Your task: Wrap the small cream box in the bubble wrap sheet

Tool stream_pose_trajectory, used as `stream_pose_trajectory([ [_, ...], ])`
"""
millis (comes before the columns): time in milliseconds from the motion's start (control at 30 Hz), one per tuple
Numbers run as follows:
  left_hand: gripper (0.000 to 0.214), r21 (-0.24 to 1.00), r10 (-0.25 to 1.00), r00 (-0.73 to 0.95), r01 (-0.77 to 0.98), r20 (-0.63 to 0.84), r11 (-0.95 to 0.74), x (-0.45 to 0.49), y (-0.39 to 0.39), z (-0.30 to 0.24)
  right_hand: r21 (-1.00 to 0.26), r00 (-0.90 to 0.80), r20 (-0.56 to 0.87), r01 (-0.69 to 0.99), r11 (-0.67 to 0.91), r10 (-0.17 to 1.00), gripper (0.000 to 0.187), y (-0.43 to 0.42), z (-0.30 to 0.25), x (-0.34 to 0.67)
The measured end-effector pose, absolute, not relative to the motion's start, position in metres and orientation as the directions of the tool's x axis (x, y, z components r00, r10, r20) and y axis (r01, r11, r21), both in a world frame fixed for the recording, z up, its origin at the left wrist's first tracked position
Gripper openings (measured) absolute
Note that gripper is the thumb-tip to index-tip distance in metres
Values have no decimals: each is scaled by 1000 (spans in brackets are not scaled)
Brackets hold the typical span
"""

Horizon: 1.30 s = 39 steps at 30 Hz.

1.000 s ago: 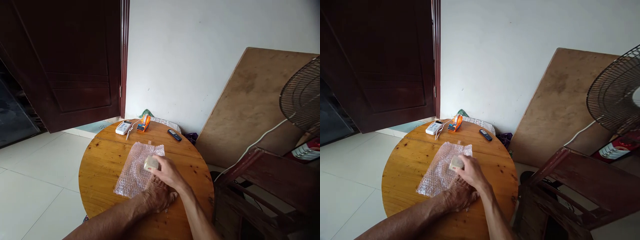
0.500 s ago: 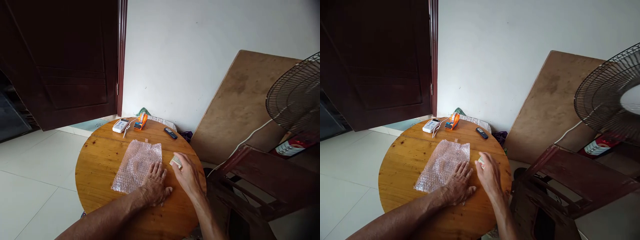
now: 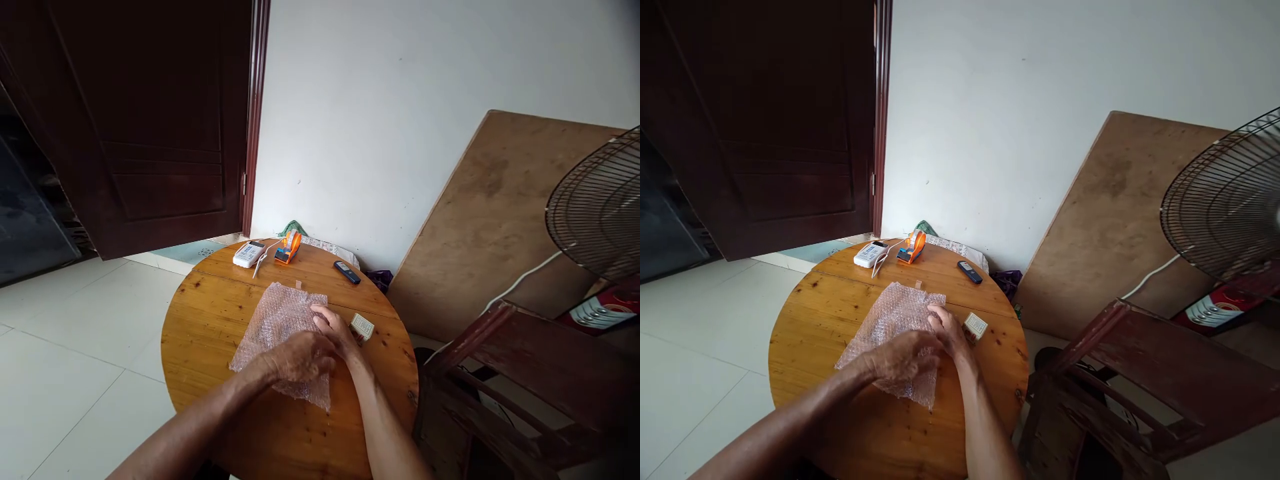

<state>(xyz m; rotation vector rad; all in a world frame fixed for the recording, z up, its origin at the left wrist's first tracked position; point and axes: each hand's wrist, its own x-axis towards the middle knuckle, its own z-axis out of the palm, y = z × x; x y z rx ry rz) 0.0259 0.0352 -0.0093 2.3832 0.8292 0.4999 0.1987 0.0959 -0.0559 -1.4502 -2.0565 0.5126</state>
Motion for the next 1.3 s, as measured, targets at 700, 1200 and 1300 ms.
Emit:
stream_pose_trajectory([
  [700, 67, 219, 948, 302, 923, 98, -317, -37, 63, -56, -233, -246, 243, 924, 303, 938, 45, 86, -61, 186],
  [1200, 80, 260, 812, 576, 774, 91, -578, 9, 30, -45, -225, -242, 251, 927, 300, 937, 46, 84, -58, 185],
  [1300, 81, 258, 812, 575, 773, 101, -579, 8, 31, -49, -210, -239, 274, 930, 301, 931, 46, 86, -61, 186],
])
